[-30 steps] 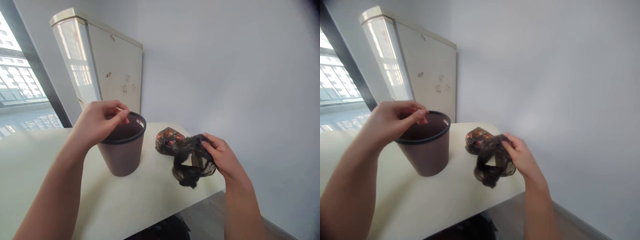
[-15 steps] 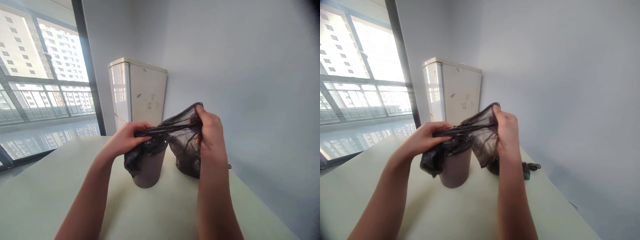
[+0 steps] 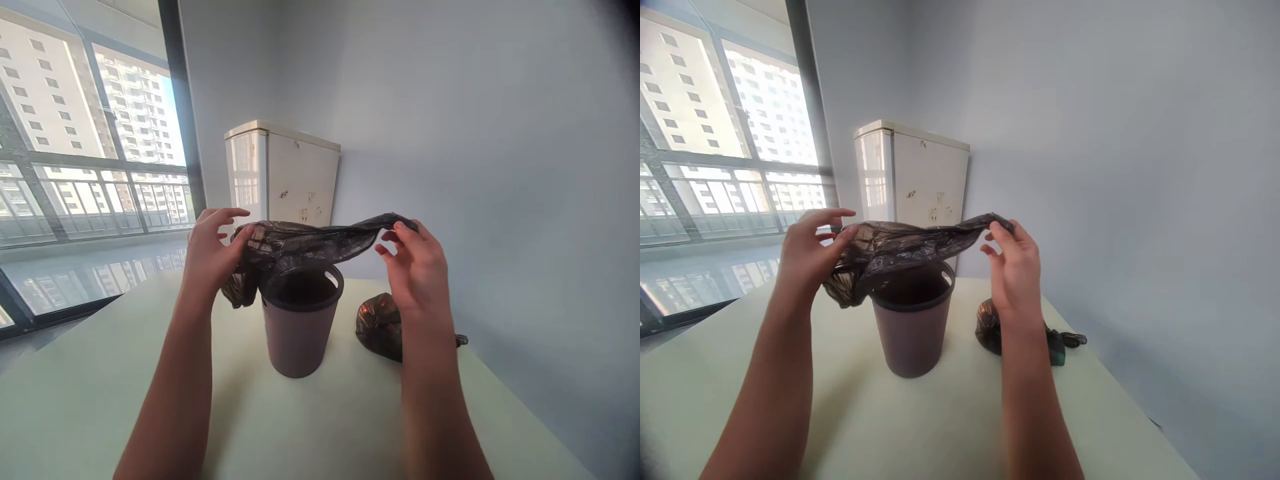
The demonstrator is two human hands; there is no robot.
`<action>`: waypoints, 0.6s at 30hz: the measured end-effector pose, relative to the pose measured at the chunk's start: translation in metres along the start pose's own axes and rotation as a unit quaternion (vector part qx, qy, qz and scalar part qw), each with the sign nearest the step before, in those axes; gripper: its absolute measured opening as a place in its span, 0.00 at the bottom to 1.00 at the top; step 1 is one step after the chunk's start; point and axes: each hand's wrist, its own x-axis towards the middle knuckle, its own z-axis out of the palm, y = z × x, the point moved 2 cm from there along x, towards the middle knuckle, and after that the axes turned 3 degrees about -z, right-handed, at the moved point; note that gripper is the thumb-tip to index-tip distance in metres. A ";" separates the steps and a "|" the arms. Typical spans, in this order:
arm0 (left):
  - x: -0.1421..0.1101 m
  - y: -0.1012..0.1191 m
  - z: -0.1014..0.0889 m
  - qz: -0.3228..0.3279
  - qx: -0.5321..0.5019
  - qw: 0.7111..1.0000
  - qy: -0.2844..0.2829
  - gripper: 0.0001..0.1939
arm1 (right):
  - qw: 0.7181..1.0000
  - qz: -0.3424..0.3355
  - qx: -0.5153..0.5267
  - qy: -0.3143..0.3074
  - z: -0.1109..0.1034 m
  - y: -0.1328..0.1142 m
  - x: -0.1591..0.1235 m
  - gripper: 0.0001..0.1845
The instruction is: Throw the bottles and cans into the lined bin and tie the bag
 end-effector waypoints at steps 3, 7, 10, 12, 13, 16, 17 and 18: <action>-0.015 0.034 -0.001 0.054 -0.059 0.996 0.028 0.09 | 1.000 -0.008 0.003 -0.020 0.017 0.003 -0.009 0.10; -0.033 0.057 0.024 0.103 -0.093 0.966 -0.216 0.11 | 0.997 0.002 0.043 -0.059 0.029 0.003 -0.018 0.13; -0.040 0.058 0.046 0.132 -0.076 0.931 -0.332 0.07 | 0.995 0.008 0.068 -0.066 0.031 0.006 -0.018 0.15; -0.038 0.054 0.052 0.108 -0.095 0.947 -0.286 0.05 | 0.996 -0.020 0.077 -0.044 0.026 0.008 -0.015 0.15; -0.036 0.052 0.052 0.090 -0.112 0.958 -0.246 0.06 | 0.996 -0.039 0.074 -0.025 0.021 0.009 -0.012 0.15; -0.029 0.047 0.041 0.041 -0.155 0.980 -0.117 0.07 | 0.996 -0.073 0.026 0.039 0.000 0.010 -0.002 0.15; -0.027 0.045 0.036 0.025 -0.170 0.982 -0.082 0.07 | 0.995 -0.079 -0.002 0.065 -0.008 0.009 0.001 0.14; -0.025 0.044 0.031 0.007 -0.188 0.980 -0.061 0.06 | 0.990 -0.093 -0.037 0.096 -0.014 0.007 0.003 0.13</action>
